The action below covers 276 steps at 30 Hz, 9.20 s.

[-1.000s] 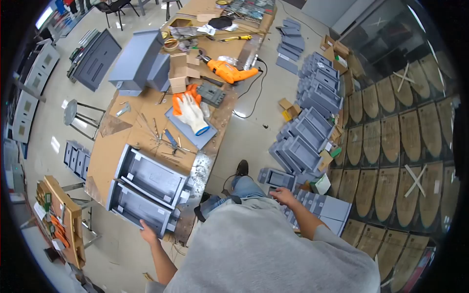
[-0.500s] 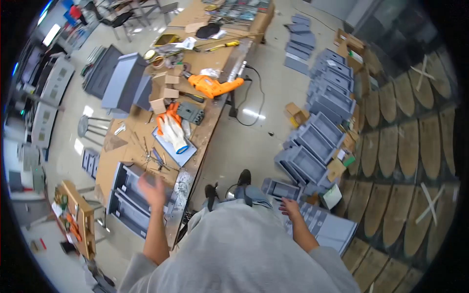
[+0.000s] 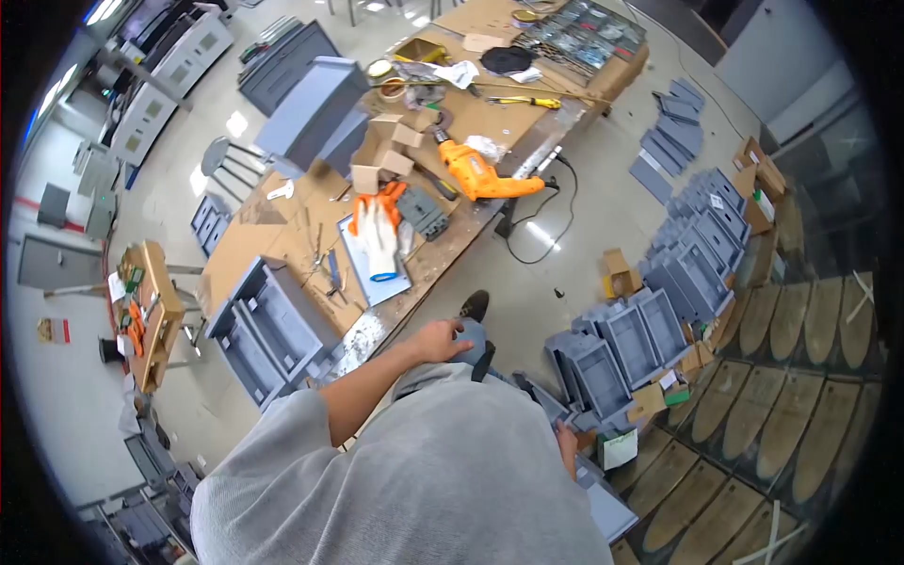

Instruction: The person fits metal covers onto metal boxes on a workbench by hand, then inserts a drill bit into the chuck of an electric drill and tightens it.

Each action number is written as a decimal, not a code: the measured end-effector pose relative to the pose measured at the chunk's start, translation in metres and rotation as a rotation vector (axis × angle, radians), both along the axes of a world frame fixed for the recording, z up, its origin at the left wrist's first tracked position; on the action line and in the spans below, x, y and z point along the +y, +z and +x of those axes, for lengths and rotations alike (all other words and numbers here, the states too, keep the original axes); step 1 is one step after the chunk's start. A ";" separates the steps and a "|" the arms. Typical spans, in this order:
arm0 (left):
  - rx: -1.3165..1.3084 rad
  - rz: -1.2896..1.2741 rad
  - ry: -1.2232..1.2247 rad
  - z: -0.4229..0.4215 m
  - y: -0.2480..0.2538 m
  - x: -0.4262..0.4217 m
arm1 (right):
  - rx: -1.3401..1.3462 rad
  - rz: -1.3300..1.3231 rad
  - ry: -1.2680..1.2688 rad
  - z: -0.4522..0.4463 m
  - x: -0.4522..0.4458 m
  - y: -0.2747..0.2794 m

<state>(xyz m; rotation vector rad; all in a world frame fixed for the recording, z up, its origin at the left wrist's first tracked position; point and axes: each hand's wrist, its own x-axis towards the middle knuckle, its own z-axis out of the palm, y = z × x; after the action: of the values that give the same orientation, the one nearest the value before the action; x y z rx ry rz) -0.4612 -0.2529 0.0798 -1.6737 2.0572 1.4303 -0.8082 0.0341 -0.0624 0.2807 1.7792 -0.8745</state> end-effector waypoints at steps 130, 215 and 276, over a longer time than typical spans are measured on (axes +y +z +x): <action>0.067 -0.151 0.261 -0.898 -0.242 -0.918 | -0.288 -0.558 -0.176 -0.900 -1.097 -0.156; -0.570 -0.924 2.601 -0.057 0.213 0.278 | -0.400 -0.701 1.888 0.434 -0.517 0.140; -0.207 -1.095 1.140 0.497 0.153 0.217 | -0.538 -0.797 1.673 0.718 -0.219 0.356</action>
<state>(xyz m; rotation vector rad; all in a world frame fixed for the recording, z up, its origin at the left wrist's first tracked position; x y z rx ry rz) 0.0358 -0.0354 0.2328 -3.5343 1.8257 -0.0976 -0.0904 -0.1847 0.2936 -1.2200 0.5653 -0.1128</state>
